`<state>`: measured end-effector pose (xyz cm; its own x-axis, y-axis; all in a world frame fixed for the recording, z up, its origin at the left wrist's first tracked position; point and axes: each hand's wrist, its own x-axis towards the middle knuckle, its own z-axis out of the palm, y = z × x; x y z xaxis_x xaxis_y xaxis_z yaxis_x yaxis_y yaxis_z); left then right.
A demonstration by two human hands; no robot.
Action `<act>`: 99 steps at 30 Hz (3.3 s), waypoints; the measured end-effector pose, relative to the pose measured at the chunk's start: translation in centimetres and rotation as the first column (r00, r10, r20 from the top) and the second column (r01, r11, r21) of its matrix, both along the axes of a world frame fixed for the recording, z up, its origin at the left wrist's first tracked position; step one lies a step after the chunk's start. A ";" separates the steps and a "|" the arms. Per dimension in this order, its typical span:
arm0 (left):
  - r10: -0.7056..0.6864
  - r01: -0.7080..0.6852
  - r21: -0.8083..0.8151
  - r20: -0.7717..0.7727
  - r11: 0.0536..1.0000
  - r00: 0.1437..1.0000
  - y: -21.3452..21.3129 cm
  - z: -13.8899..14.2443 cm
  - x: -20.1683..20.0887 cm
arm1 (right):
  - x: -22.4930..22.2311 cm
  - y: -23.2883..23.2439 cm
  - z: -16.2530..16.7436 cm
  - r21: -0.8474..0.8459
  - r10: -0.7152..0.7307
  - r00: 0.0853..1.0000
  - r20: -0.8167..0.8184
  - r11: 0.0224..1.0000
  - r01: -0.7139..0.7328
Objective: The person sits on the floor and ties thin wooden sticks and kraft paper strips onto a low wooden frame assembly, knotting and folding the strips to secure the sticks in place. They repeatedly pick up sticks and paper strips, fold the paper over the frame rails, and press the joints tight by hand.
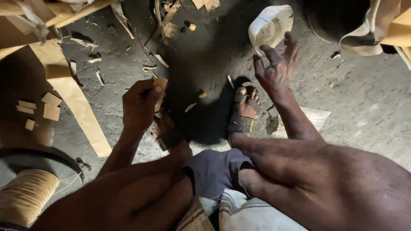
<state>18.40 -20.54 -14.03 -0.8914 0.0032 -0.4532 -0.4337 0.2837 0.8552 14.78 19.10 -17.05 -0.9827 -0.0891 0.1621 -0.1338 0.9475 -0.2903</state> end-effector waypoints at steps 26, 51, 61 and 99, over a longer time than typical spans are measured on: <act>0.203 -0.275 0.540 0.189 0.795 0.961 3.5 6.7 -5.1 | -2.2 -11.8 9.3 -0.227 0.446 0.840 -0.309 0.823 -0.521; -0.043 -0.177 0.716 0.278 0.675 0.959 2.5 5.2 -3.4 | -5.9 -16.1 10.8 -0.094 0.657 0.659 -0.366 0.678 -0.729; -0.053 -0.147 0.815 0.212 0.560 0.976 1.6 6.2 -4.2 | -9.1 -17.0 13.6 -0.112 0.714 0.516 -0.473 0.532 -0.839; 0.320 -0.392 0.786 0.260 0.478 0.911 -3.3 3.8 -7.1 | -13.4 -28.6 15.2 -0.381 0.329 0.801 -0.501 0.747 -0.545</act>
